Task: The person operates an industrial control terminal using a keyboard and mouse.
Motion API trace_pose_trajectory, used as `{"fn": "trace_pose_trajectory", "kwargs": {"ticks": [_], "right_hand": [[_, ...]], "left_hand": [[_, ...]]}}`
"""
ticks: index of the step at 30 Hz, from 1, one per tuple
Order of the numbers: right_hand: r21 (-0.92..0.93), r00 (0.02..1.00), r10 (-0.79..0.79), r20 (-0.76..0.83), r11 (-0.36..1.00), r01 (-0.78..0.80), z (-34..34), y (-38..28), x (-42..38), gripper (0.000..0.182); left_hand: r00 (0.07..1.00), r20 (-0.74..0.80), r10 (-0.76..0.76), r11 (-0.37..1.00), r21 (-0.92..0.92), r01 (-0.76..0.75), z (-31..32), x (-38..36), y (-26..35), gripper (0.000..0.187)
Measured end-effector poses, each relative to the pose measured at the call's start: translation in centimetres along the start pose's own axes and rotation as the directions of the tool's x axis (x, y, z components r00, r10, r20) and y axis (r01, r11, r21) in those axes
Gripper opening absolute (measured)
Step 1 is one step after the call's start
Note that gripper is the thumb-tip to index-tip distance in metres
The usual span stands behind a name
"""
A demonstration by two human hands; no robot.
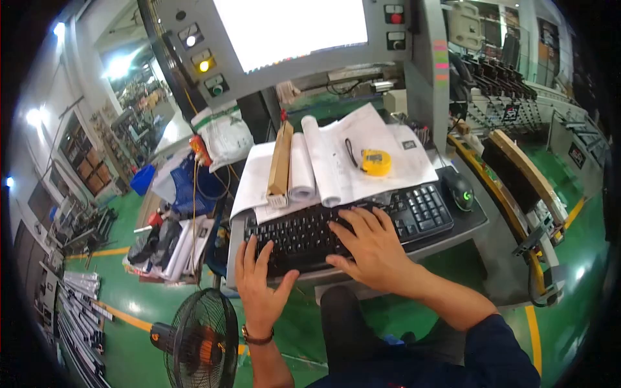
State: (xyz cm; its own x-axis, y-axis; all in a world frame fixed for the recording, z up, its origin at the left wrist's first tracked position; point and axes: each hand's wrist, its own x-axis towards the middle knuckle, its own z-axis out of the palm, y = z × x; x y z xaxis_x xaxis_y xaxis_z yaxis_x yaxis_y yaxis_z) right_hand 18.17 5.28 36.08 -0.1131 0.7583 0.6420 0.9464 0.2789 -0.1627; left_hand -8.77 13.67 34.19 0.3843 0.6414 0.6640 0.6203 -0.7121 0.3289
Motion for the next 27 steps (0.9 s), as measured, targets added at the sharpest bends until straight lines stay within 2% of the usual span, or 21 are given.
{"fn": "trace_pose_trajectory", "kwargs": {"ticks": [11, 15, 19, 24, 27], "right_hand": [[-0.024, 0.992, 0.121, -0.028, 0.992, -0.121, -5.4, 4.9, -5.6, 0.061], [0.007, 0.995, 0.089, -0.055, 0.996, -0.088, -5.8, 5.5, -6.3, 0.051], [0.068, 0.991, 0.069, -0.119, 0.996, -0.061, -5.5, 6.1, -6.7, 0.042], [0.097, 0.971, 0.025, -0.238, 0.995, -0.002, -4.6, 6.4, -7.1, 0.031], [0.118, 0.956, 0.017, -0.294, 0.993, 0.019, -4.1, 6.6, -7.2, 0.029]], "left_hand": [[0.984, -0.103, -0.144, 0.989, 0.003, 0.145, 1.4, 1.7, -0.2, 0.066], [0.982, -0.112, -0.150, 0.987, 0.038, 0.155, 1.8, 1.8, 0.0, 0.069], [0.979, -0.096, -0.178, 0.984, 0.000, 0.179, 1.5, 1.6, 0.3, 0.071], [0.978, -0.094, -0.187, 0.982, -0.017, 0.186, 1.8, 1.5, 0.1, 0.073], [0.979, -0.113, -0.171, 0.984, 0.032, 0.175, 1.6, 1.6, 0.6, 0.068]]}}
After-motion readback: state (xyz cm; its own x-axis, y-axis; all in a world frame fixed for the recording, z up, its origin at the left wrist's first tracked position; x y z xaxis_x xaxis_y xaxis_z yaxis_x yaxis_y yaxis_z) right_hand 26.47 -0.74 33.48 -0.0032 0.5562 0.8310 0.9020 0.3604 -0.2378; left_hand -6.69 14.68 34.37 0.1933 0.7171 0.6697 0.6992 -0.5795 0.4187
